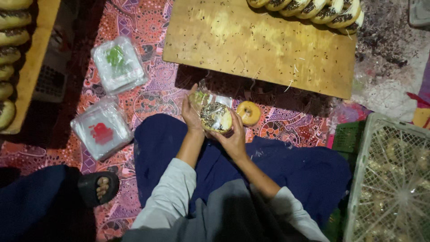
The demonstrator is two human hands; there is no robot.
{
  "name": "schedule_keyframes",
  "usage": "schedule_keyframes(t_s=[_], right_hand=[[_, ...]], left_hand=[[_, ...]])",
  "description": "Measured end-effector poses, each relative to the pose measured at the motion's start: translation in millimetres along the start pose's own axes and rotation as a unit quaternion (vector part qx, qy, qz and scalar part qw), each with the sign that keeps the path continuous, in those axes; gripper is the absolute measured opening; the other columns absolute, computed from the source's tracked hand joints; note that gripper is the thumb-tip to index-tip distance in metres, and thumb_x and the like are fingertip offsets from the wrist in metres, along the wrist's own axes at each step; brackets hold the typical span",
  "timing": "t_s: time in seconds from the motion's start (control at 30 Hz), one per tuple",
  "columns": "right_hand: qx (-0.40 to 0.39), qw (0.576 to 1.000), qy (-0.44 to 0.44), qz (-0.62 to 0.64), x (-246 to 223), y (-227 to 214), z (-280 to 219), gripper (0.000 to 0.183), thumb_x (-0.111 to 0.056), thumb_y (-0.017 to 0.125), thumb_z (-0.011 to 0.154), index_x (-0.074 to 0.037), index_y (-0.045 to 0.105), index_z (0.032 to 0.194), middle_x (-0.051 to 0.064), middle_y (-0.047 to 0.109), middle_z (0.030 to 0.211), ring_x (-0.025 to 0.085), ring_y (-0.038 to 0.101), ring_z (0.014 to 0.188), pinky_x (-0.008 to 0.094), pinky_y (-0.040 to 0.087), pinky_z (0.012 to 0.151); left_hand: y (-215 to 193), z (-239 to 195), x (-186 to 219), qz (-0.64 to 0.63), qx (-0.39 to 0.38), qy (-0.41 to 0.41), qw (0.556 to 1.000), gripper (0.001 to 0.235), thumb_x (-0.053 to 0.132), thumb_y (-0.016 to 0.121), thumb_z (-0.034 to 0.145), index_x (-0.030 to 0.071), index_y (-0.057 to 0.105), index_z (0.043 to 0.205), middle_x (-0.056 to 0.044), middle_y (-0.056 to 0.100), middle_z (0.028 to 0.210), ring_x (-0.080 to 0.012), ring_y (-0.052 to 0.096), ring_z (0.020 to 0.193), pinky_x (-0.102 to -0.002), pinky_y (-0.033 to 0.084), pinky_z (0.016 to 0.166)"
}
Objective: The person sits on a patterned floor mat and individually places donut-shaped pastries into clear plastic bags. They seal each bag and place the packaged pastries into a white plastic crate. The person repeats this process for multiple pastries.
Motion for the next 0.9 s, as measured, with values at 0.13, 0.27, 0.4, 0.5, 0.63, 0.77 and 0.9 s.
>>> schedule_keyframes(t_s=[0.13,0.27,0.4,0.5,0.63,0.77,0.9], right_hand=[[-0.007,0.998,0.030,0.055,4,3,12,0.094,-0.015,0.090,0.069,0.003,0.043,0.149,0.019,0.050,0.147,0.030,0.055,0.136,0.040,0.047,0.114],[-0.022,0.999,-0.024,0.013,0,-1,4,0.094,-0.010,0.089,0.072,0.003,0.042,0.152,0.021,0.048,0.150,0.034,0.050,0.140,0.042,0.041,0.118],[-0.009,1.000,-0.012,-0.017,4,-1,5,0.091,-0.007,0.087,0.068,0.001,0.048,0.150,0.021,0.051,0.150,0.035,0.051,0.141,0.043,0.041,0.119],[0.010,0.999,0.009,-0.037,7,-3,13,0.089,-0.011,0.089,0.069,0.000,0.050,0.148,0.020,0.054,0.146,0.033,0.053,0.138,0.042,0.042,0.118],[0.005,0.999,0.026,-0.024,6,-2,13,0.089,-0.018,0.090,0.070,0.000,0.048,0.147,0.021,0.052,0.146,0.033,0.053,0.137,0.041,0.044,0.115],[-0.014,0.999,-0.004,-0.042,3,1,13,0.092,-0.018,0.090,0.071,0.002,0.047,0.150,0.024,0.050,0.146,0.037,0.048,0.140,0.045,0.039,0.116],[0.020,0.995,-0.008,-0.098,18,-2,23,0.090,-0.018,0.091,0.068,0.002,0.051,0.146,0.022,0.054,0.146,0.037,0.049,0.139,0.046,0.038,0.118]], left_hand=[[9,3,-8,-0.023,0.000,-0.033,0.999,0.064,0.050,0.047,0.103,0.003,0.053,0.145,-0.019,0.066,0.125,-0.0343,0.064,0.114,-0.055,0.051,0.105],[-2,-7,-17,-0.047,0.050,-0.064,0.996,0.063,0.053,0.045,0.102,0.002,0.054,0.138,-0.019,0.066,0.123,-0.0355,0.065,0.112,-0.057,0.053,0.103],[4,-9,-13,-0.033,-0.015,-0.030,0.999,0.066,0.055,0.047,0.107,-0.001,0.054,0.140,-0.021,0.066,0.127,-0.0353,0.065,0.115,-0.050,0.052,0.104],[4,-17,-31,-0.041,0.010,-0.075,0.996,0.067,0.056,0.047,0.106,0.000,0.054,0.142,-0.018,0.066,0.129,-0.0336,0.064,0.118,-0.049,0.051,0.106],[3,-25,-38,-0.060,0.015,-0.107,0.992,0.072,0.061,0.046,0.102,0.001,0.052,0.142,-0.020,0.065,0.129,-0.0336,0.064,0.118,-0.049,0.052,0.105],[-10,-23,-44,-0.041,0.044,-0.110,0.992,0.072,0.061,0.048,0.103,0.001,0.051,0.142,-0.020,0.064,0.129,-0.0336,0.064,0.117,-0.050,0.052,0.104],[-29,-35,-81,0.029,0.090,-0.166,0.982,0.066,0.056,0.048,0.099,0.008,0.048,0.144,-0.013,0.063,0.135,-0.0282,0.062,0.124,-0.047,0.052,0.107]])
Point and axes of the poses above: each hand's wrist, its own z-axis towards the middle knuckle, its own y-axis out of the palm, x = y × z, the point moved 7 cm from there along z, towards the middle knuckle
